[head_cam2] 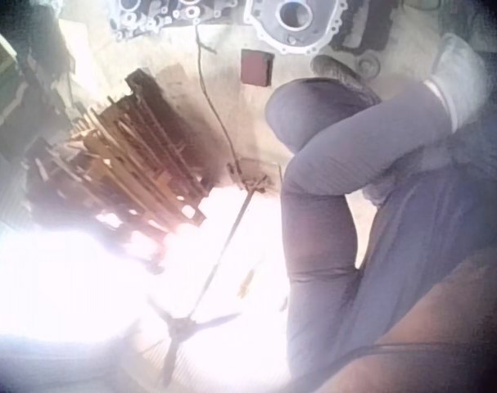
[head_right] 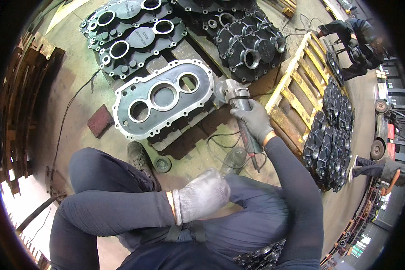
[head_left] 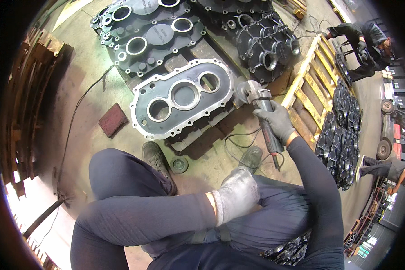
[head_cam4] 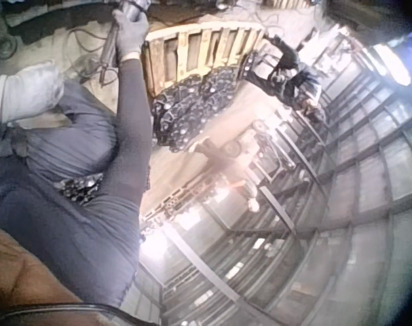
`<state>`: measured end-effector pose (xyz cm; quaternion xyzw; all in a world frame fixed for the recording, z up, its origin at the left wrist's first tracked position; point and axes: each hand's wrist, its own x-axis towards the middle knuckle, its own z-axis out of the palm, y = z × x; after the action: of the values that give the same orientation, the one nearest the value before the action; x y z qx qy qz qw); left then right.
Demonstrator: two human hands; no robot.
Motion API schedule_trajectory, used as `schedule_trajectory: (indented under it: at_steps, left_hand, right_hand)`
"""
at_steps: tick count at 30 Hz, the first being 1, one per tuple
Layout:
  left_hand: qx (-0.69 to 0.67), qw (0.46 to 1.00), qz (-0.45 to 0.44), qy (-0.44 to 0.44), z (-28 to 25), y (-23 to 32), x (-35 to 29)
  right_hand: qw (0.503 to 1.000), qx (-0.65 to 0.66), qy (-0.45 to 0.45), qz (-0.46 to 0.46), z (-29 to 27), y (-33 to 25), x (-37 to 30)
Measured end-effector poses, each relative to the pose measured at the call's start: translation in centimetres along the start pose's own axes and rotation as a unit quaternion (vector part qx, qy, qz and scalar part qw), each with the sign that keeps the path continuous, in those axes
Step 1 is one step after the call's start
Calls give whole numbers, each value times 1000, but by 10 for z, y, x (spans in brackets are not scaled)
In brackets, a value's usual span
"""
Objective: The person sits on the floor and uses an angle grinder to smooth the edges of metal engine parts. They handle each part individually, grinding the edges and then placing it aside before picking up the next one.
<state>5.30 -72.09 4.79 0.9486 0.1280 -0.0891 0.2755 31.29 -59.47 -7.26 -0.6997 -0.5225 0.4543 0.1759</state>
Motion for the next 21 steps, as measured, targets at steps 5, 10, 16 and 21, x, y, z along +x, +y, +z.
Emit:
schedule_trajectory:
  at_steps: [5, 10, 16, 21]
  left_hand:
    - [-17, 996, -44, 80, 27, 1, -2]
    - [-14, 994, -50, 98, 26, 0, -11]
    - [60, 993, -41, 91, 28, 1, -18]
    - [45, 995, -4, 86, 22, 1, -17]
  right_hand:
    - [999, 36, 20, -12, 22, -11, 29]
    - [994, 101, -20, 21, 30, -11, 46]
    - [989, 127, -43, 67, 36, -26, 26]
    - [981, 169, -33, 90, 33, 4, 3]
